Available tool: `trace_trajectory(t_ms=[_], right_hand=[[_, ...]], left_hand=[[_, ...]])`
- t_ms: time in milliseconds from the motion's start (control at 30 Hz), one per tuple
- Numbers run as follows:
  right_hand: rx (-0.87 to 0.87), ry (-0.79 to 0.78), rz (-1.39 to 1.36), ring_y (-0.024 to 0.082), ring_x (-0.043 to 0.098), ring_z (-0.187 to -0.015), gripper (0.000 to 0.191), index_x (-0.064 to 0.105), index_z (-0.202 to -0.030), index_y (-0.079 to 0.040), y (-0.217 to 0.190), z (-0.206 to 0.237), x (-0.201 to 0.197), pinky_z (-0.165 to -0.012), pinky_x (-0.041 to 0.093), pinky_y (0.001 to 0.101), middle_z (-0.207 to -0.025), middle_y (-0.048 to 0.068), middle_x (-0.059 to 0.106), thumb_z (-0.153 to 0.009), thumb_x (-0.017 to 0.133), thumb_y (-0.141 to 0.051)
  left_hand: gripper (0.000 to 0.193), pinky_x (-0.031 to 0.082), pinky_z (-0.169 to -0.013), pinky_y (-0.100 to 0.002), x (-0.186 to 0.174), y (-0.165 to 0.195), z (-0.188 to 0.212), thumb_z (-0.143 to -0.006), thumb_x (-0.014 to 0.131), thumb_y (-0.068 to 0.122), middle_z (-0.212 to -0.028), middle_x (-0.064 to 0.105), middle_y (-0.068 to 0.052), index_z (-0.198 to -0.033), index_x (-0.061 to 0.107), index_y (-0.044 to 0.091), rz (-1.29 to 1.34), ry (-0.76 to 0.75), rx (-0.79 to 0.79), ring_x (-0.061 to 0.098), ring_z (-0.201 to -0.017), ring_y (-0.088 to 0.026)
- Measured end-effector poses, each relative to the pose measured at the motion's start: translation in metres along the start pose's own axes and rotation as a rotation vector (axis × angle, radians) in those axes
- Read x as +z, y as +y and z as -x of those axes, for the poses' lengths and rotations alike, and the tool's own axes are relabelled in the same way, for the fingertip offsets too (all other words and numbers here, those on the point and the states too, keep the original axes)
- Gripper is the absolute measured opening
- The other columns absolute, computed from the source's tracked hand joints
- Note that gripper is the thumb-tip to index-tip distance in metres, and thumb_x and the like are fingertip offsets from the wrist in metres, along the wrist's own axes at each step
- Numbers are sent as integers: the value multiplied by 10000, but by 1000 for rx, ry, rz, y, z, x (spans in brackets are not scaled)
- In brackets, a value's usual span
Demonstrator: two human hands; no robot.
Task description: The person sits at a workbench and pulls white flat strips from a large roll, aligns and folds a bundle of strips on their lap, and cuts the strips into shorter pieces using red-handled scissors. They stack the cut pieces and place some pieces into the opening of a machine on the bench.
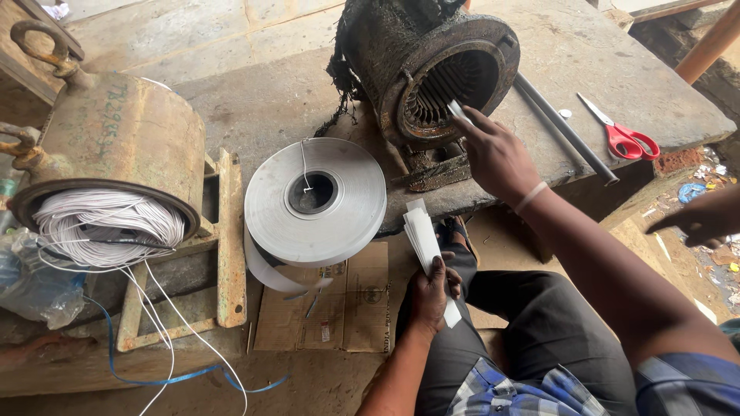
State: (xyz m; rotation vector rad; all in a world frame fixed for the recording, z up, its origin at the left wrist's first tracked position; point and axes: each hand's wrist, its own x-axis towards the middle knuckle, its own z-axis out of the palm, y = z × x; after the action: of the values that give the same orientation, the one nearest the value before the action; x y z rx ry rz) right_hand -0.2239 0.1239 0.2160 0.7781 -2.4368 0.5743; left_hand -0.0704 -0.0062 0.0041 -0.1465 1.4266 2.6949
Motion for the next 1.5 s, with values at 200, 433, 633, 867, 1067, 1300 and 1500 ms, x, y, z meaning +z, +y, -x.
trace_trajectory(t_ms=[200,433,633,867,1067,1300,1500], right_hand=[[-54,49,76,419,626,-1234,455,615,-1399,-16,9,-6,21,-1014,531,459,-1442,227,598,-944,628,-34],[35,-75,122,426,627,-1205,552,608,-1424,-21,9,-11,23,-982,543,458,-1453,232,573,-880,570,67],[124,-206,184,443,649,-1125,524,629,-1371,-31,7,-35,27,-927,560,463,-1391,277,563,-861,561,65],[213,-171,191,469,669,-948,576,469,-1447,88,1,-61,33,-826,590,465,-1248,384,546,-878,560,70],[401,-320,191,426,702,-768,427,535,-1220,91,-17,-26,-4,-652,574,501,-894,295,659,-913,673,-171],[307,-175,219,412,706,-674,188,655,-836,32,-16,-18,0,-645,574,516,-744,268,678,-957,630,-109],[272,-133,206,441,711,-728,112,677,-865,32,5,-44,31,-698,586,517,-797,282,696,-903,607,-47]], left_hand=[[517,467,-542,-240,-4,-1,-1,-1038,545,496,-741,635,-36,-1213,614,15,-29,17,-21,566,-592,-87],[525,464,-537,-239,0,2,-1,-1030,547,502,-728,639,-44,-1199,609,8,-53,2,-12,568,-579,-88],[542,466,-553,-233,3,4,1,-1034,535,518,-741,635,-40,-1223,600,14,-56,-13,-36,565,-594,-83],[558,467,-557,-228,1,5,1,-1029,532,534,-745,629,-33,-1231,590,17,-53,-27,-48,565,-601,-77],[547,466,-546,-225,0,5,1,-1026,540,532,-743,632,-32,-1218,606,24,-41,-7,-62,565,-595,-72],[550,474,-545,-231,2,6,1,-1026,515,541,-745,620,-28,-1208,608,31,-77,-7,-91,567,-600,-74],[542,465,-542,-231,-4,-1,-4,-1036,512,535,-751,622,-28,-1207,607,30,-63,-5,-82,562,-598,-77]])
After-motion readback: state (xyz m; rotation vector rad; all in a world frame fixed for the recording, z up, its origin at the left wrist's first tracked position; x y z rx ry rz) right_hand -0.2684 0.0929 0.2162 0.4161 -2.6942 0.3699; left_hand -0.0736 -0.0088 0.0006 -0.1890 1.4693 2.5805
